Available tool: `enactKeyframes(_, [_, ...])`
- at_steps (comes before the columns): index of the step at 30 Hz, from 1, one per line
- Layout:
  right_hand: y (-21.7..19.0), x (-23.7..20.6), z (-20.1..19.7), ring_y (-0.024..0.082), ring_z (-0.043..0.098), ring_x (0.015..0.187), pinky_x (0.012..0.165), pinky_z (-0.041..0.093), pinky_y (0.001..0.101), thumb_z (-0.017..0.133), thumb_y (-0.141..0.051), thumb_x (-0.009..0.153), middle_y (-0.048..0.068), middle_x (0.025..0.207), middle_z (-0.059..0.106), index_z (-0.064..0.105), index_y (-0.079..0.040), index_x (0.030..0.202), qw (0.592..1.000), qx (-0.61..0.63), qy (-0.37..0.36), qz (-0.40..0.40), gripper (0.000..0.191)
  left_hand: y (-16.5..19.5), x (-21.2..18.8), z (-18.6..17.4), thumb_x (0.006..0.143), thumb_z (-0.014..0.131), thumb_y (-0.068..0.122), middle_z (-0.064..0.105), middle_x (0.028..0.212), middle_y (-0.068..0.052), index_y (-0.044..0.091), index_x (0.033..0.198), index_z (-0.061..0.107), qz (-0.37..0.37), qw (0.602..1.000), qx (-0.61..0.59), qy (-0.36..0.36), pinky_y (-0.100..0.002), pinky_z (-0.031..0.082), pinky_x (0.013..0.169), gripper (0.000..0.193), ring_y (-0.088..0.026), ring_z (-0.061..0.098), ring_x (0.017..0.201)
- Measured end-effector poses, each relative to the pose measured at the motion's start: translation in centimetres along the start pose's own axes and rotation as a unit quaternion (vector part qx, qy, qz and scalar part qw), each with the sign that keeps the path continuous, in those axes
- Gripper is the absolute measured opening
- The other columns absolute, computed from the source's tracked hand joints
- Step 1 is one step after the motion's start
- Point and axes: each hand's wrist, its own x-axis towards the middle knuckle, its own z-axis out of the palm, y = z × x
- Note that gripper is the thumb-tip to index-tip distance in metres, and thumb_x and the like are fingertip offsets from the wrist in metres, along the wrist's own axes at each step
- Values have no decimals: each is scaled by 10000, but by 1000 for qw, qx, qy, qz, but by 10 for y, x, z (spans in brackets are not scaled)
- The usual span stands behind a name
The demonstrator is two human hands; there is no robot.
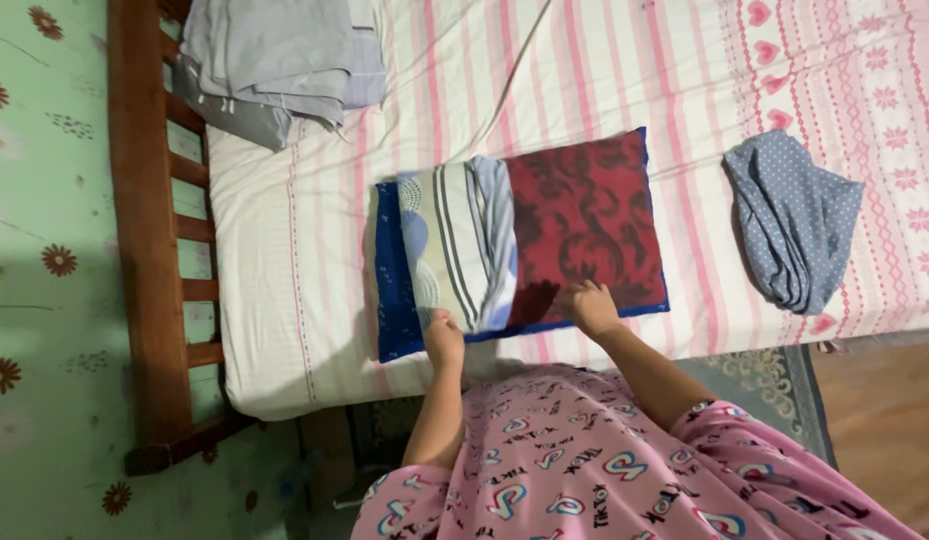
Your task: The person stands beside a bed and fits pillowcases onto pillows one at a time, pulling a blue patterned case over one pillow and a red patterned case over another, then places a yellow pillow on the stack. Folded linens rest on the bed nearby.
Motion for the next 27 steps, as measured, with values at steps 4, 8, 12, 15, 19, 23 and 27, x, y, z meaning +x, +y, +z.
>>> enactKeyframes(4, [8,-11,8,282,585,1156,924,474,507,721,-342,830,30,1199,664,710,-242,1231,996,27,-33,79,413,4,-6,16,910,622,71,736,1006,-180,80,1063,673,69,997,-44,3,-481,547,808,161,-402,689,947])
enactKeyframes(8, [10,-5,0,326,541,1264,981,484,530,717,-201,833,65,1385,597,621,-238,1370,993,36,-6,110,547,35,8,36,831,675,79,705,1064,-163,91,1077,670,153,988,-21,3,-493,527,836,246,-392,662,997])
enactKeyframes(12, [8,1,2,373,464,1350,1011,460,549,745,-153,797,115,1536,453,511,-251,1459,987,59,-42,141,709,85,19,52,834,727,154,638,1219,-163,89,1159,653,213,975,59,-28,-491,517,911,341,-385,622,1098])
enactKeyframes(15, [4,-3,13,367,445,1377,1035,454,554,753,-164,804,100,1554,426,451,-286,1512,979,58,-95,171,779,123,21,62,737,778,261,599,1265,-219,38,1137,643,229,970,85,-12,-526,498,859,478,-421,598,1092])
enactKeyframes(19, [4,-20,34,355,417,1408,1053,431,560,761,-178,793,103,1579,405,440,-265,1506,982,37,-91,164,787,131,29,83,764,754,240,632,1137,-191,53,1068,643,156,976,119,-92,-508,514,817,374,-384,635,1016])
enactKeyframes(23, [12,-35,49,316,425,1412,1094,401,546,752,-179,792,87,1603,391,445,-246,1503,983,15,-96,153,777,75,59,99,871,677,129,686,915,-135,100,976,663,-6,991,8,-135,-442,548,791,110,-307,696,892])
enactKeyframes(27, [17,-39,58,284,418,1420,1092,387,551,739,-169,791,32,1592,402,438,-232,1511,982,30,-110,149,783,-23,97,57,798,714,17,721,828,-82,91,855,647,-29,978,-191,72,-343,567,721,115,-212,702,761])
